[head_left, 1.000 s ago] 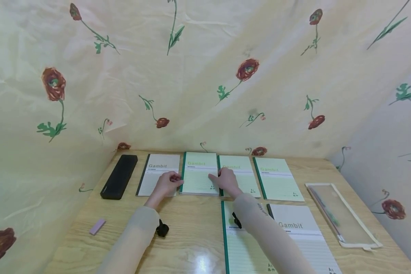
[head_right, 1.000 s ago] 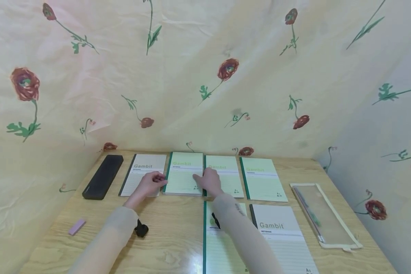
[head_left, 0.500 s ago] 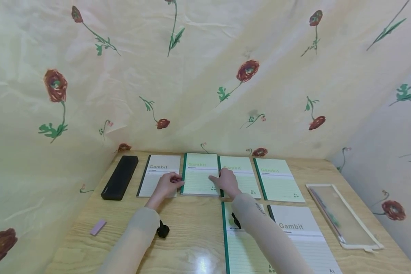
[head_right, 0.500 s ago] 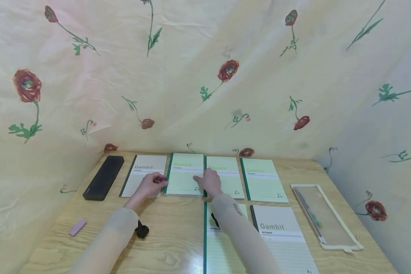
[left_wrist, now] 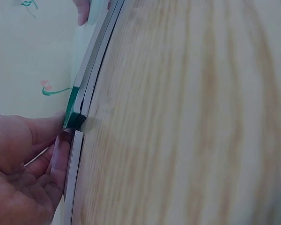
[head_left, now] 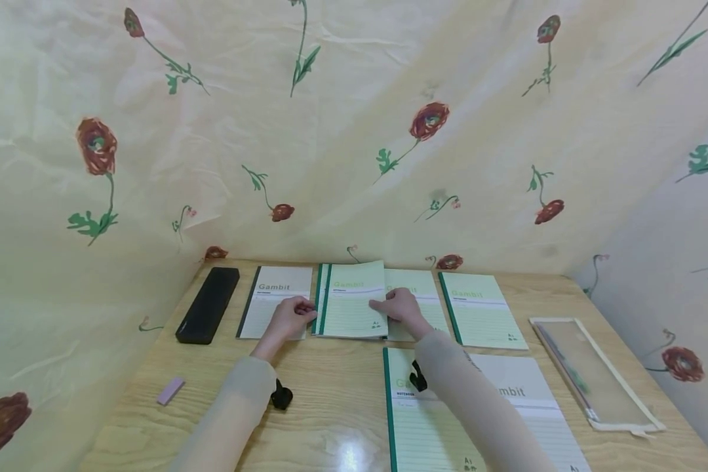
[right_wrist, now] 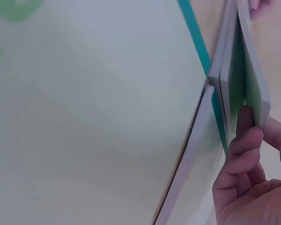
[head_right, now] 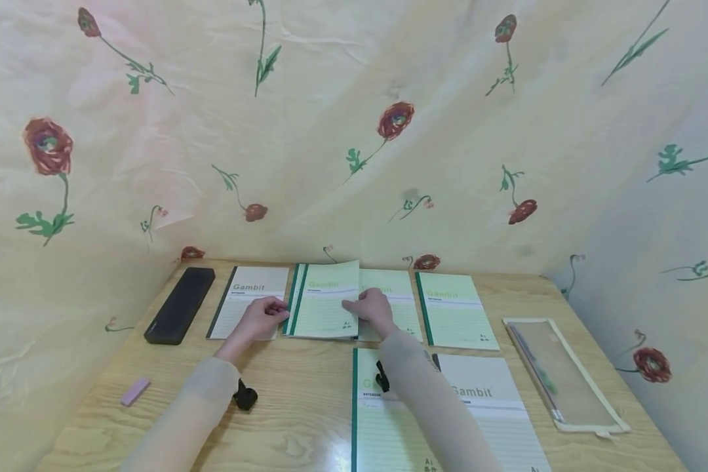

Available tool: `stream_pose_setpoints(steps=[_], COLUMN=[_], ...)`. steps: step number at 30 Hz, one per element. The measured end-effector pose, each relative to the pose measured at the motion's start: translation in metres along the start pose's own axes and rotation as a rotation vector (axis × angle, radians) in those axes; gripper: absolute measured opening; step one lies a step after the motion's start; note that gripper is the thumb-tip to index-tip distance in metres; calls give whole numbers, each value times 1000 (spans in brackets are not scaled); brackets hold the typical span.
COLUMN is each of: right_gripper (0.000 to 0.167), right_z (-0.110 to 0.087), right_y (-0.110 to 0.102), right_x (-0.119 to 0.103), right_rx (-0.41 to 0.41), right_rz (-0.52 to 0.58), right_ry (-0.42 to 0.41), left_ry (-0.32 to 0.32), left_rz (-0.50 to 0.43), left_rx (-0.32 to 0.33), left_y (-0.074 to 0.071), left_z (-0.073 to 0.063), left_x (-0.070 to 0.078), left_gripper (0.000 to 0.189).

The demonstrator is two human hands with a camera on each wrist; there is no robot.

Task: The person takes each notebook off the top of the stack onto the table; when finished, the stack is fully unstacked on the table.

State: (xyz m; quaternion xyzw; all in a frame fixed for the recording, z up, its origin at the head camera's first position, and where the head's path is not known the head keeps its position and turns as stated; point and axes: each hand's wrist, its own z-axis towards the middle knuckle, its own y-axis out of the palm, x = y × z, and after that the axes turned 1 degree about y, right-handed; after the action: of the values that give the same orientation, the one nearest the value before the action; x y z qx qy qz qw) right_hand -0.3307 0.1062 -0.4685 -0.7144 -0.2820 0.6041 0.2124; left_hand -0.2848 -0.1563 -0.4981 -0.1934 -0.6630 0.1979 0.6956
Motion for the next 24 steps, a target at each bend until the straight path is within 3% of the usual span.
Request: stream_pose_setpoints(steps=[3,6,12,17,24], right_gripper=[46,35,29,22,38], right_z=[-2,-8,-25,-47,-88], right_y=[-4,-8,-13,-14,-7], right_x=[4,6,8,11,13], right_rx=[-23,-46,-32,-43,-40], right_rz=[90,166,262,297,270], right_ry=[43,104,183,187,162], left_ry=[-3,-4,-12,-26,5], left_rz=[-5,-7,-9,-11,-12], left_rx=[1,1,0,-6,-10], left_y=[0,0,0,0,-1], left_z=[-1,-2,-1,-1,0], left_x=[0,-1,-2,-2,-1], left_gripper=[16,17,17,18,19])
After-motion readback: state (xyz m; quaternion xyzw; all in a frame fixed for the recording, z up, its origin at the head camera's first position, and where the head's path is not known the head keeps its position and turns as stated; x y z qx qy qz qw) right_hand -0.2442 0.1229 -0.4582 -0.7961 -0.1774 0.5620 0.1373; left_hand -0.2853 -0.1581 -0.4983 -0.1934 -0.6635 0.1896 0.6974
